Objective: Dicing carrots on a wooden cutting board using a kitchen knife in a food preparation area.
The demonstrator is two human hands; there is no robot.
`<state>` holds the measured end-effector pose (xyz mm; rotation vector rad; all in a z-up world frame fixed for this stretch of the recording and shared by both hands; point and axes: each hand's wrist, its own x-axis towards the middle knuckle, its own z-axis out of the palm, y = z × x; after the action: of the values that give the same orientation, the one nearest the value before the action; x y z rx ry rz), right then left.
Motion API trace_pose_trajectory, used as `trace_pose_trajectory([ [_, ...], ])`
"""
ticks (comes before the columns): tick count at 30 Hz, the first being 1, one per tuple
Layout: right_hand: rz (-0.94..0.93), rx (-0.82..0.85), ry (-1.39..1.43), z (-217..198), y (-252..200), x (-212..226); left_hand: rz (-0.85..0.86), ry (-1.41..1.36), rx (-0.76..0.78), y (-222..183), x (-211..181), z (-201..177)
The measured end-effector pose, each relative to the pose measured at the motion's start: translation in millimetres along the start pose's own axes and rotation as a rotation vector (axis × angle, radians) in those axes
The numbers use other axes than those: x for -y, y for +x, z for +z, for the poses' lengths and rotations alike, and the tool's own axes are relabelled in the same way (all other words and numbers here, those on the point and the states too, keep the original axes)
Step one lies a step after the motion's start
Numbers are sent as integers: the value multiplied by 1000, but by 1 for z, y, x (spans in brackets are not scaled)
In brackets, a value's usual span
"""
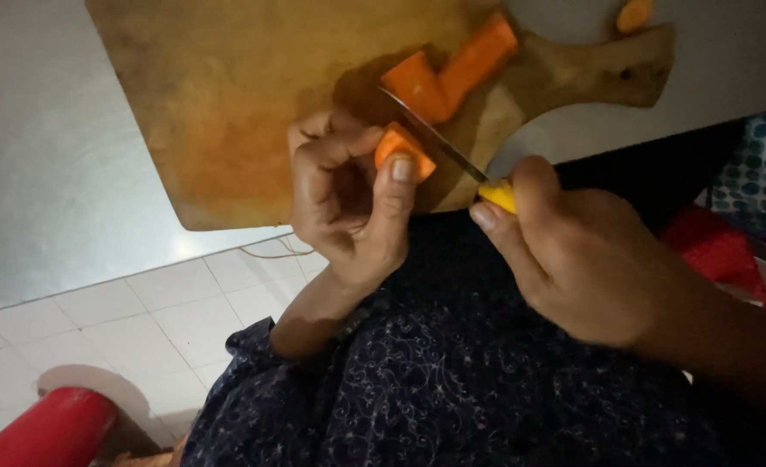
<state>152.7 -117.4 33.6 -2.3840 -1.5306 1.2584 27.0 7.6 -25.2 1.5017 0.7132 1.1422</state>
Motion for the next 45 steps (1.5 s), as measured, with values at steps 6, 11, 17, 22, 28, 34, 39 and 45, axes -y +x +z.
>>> trace_pose_trajectory([
  [6, -100, -192, -108, 6, -11, 6, -6, -8, 8, -2, 0, 1],
  [11, -139, -272, -342, 4, -16, 7, 15, 13, 15, -2, 2, -1],
  [17, -71, -78, -223, -8, -3, 14, 119, 34, 22, -1, 3, -2],
  [22, -77, -67, -260, -6, -5, 10, 174, 115, 3, -1, 5, -1],
  [28, -161, -107, -217, 2, 26, 17, 151, 120, 15, -7, 6, -4],
  [34, -43, -70, -248, 12, 24, 12, 132, 107, -14, -1, 3, -3],
  [39, 55, 38, -212, 10, 32, 15, 108, 20, -4, -2, 5, -3],
  [45, 111, 90, -17, -2, 33, 5, 24, -60, -9, 0, 1, -2],
])
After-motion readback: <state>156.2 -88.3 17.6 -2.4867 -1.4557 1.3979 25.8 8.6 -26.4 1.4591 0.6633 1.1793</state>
